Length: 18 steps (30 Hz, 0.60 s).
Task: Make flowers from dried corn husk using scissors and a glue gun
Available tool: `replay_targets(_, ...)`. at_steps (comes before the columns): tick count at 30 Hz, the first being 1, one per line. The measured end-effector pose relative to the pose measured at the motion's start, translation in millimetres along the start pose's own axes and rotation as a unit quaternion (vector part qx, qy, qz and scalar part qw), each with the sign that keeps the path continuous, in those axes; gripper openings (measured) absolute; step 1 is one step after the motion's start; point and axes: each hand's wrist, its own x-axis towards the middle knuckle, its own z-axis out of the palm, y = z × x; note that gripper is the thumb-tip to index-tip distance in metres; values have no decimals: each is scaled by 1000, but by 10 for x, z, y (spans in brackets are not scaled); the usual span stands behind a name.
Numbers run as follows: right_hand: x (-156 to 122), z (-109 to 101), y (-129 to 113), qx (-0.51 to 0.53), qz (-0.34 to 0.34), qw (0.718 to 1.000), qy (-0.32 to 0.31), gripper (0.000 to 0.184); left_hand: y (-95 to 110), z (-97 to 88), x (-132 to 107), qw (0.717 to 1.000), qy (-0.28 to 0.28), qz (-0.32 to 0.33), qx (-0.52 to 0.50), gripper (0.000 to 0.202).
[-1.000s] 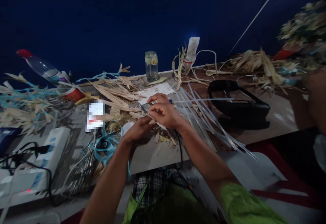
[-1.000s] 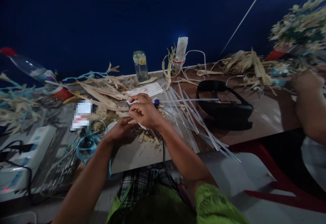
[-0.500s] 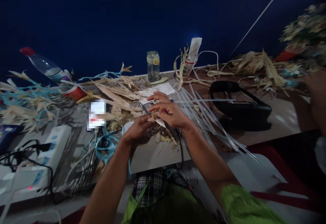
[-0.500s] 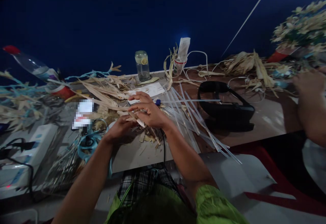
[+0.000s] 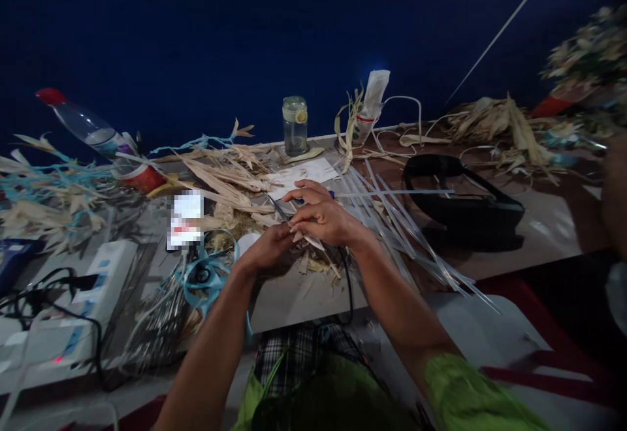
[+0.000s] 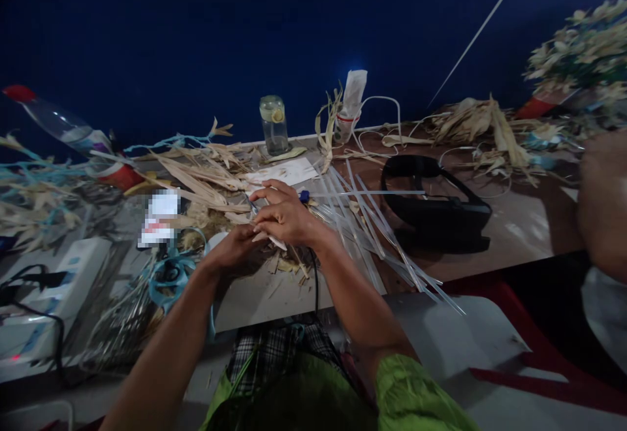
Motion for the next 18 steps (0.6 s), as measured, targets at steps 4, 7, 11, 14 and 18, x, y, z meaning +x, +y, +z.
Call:
replay_targets(4, -8, 1, 34, -18, -1, 999, -28, 12, -116, 3, 24, 999, -15, 16, 43, 25)
replay_targets(7, -2, 27, 47, -19, 4, 999, -34, 10, -167, 10, 30, 998, -14, 11, 55, 24)
replay_targets(11, 24, 64, 18, -21, 42, 999, -7, 8, -148, 15, 41, 998, 18, 18, 57, 23)
replay_targets(14, 37, 58, -18, 9, 57, 998, 33, 17, -84, 8, 42, 998, 58, 24, 23, 21)
replay_targets(18, 21, 10, -25, 99, 51, 985, 132, 48, -52, -20, 26, 990, 134, -6, -46, 25)
